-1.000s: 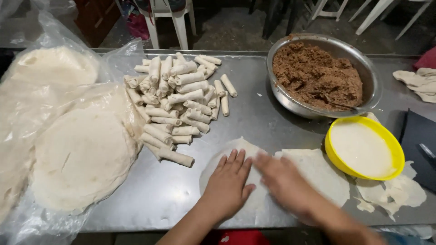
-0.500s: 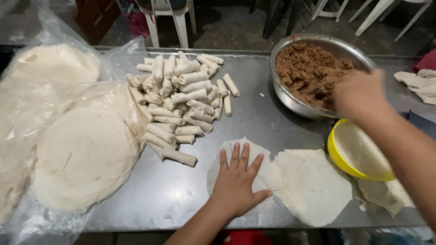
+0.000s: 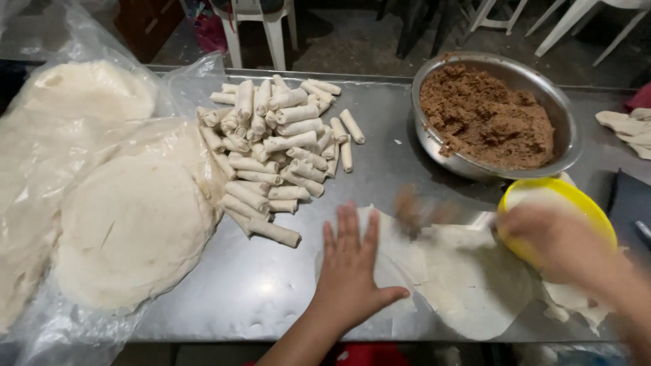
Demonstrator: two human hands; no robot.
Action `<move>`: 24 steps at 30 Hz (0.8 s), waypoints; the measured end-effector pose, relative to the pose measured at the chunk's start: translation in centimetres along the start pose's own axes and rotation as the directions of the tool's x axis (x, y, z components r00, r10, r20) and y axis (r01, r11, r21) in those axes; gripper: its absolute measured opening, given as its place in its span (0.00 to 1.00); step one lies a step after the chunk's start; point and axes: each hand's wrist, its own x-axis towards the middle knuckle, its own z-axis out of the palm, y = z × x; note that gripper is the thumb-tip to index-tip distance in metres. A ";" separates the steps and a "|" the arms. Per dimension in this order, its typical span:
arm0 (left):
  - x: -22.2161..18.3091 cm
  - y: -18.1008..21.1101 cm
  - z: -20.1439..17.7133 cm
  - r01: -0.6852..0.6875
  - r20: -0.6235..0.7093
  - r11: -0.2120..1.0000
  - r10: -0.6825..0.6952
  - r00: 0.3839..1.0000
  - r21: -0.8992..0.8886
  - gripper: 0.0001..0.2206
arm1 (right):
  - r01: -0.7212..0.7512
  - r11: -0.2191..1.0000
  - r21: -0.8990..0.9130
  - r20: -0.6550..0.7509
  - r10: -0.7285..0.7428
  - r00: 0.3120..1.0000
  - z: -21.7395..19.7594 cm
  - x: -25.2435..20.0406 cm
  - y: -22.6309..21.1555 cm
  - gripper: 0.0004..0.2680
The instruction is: A person is rolling meat filling into thin dough wrappers to prepare spring rolls on a metal production table.
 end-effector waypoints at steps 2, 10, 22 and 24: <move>-0.9 -1.3 -1.5 0.324 0.400 0.698 -0.060 0.915 -0.638 0.77 | 0.334 0.932 0.139 0.064 -0.345 0.936 9.1 -3.1 -0.3 0.10; -4.1 -2.7 -2.5 0.325 0.377 0.789 -0.128 0.917 -0.522 0.74 | 0.320 0.944 0.080 0.276 -0.330 0.903 5.2 -6.8 -3.8 0.19; -4.1 -2.8 -2.9 0.340 0.403 0.784 -0.127 0.906 -0.519 0.69 | 0.462 0.863 0.204 0.085 -0.486 0.870 11.0 -5.8 -5.0 0.20; -4.0 -2.9 -2.8 0.337 0.393 0.788 -0.132 0.910 -0.515 0.69 | 0.633 0.759 0.154 -0.057 -0.633 0.772 12.5 -4.6 -3.7 0.22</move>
